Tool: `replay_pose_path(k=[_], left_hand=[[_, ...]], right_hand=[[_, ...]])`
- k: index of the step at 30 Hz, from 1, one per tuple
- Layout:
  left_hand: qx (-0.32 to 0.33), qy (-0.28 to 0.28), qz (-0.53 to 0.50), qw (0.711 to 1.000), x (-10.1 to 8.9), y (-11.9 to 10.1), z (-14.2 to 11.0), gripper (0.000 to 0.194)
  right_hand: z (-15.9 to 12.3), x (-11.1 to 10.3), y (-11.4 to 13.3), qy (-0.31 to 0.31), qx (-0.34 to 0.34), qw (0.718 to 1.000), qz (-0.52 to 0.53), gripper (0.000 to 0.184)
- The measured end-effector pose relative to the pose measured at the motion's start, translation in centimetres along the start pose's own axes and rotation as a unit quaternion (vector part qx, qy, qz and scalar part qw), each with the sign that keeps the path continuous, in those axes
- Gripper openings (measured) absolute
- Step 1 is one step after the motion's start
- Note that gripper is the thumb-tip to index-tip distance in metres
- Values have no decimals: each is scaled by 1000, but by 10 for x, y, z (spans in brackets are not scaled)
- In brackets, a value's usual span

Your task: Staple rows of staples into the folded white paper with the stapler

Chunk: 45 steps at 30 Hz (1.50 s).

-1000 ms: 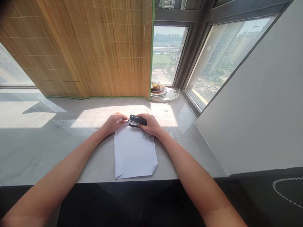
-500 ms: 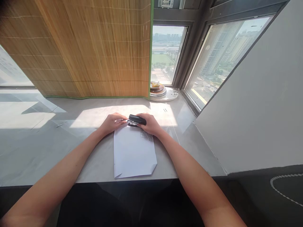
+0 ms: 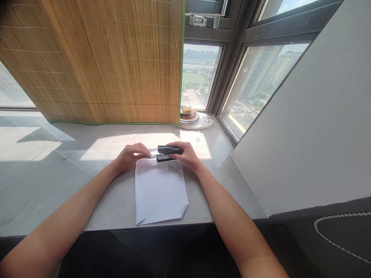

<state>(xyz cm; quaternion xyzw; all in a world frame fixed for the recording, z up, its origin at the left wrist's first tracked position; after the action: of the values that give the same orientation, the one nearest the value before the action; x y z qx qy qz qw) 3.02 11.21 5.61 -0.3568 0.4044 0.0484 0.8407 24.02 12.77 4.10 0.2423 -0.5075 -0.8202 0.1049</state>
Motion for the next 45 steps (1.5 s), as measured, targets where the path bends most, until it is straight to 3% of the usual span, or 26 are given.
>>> replay_pose_path(k=[3, 6, 9, 13, 17, 20, 24, 30, 33, 38, 41, 45], left_hand=[[-41, -12, -14, 999, 5, 1, 3, 16], [-73, -36, -9, 997, 7, 1, 6, 13], [-76, -36, -5, 996, 8, -5, 7, 6], [-59, -34, -10, 998, 6, -6, 7, 15], [-57, -44, 20, 997, 3, 7, 9, 21], [-55, 15, 96, 994, 19, 13, 12, 26], [-15, 93, 132, 987, 51, -2, 14, 26], [67, 182, 46, 980, 93, -43, 9, 45], [88, 206, 13, 975, 105, -57, 6, 46], [103, 219, -29, 970, 110, -73, 3, 43], [67, 237, -45, 968, 115, -68, 2, 42], [13, 197, -88, 976, 118, -47, 0, 42]], right_hand=[[1, 18, 9, 34, -21, 999, 7, 41], [1, 25, 14, 14, -37, 999, -14, 42], [-2, 24, 19, -19, -53, 998, -30, 42], [-3, 25, 21, 0, -52, 998, -20, 42], [-1, 3, 17, -19, -17, 999, 25, 48], [-10, -29, 18, -84, 5, 996, 29, 50], [-57, -63, 25, -129, 60, 989, -36, 49], [-152, -92, 35, -118, 149, 962, -196, 40], [-156, -79, 28, -71, 158, 962, -212, 38], [-134, -44, 23, -31, 119, 969, -217, 35], [-132, -37, 29, -36, 92, 959, -266, 32], [-133, -32, 39, -45, 48, 945, -321, 40]])
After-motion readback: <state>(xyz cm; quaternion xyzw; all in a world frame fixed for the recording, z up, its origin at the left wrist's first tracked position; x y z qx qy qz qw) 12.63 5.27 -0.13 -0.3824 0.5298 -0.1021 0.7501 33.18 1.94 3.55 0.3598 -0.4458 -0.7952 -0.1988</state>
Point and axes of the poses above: each hand's wrist, its own z-axis towards the middle knuckle, its own x-axis out of the palm, y = z × x, the point moved 10 cm from there along z, towards the middle knuckle, and after that the axes turned 8 degrees about y, right-handed, at the moved point
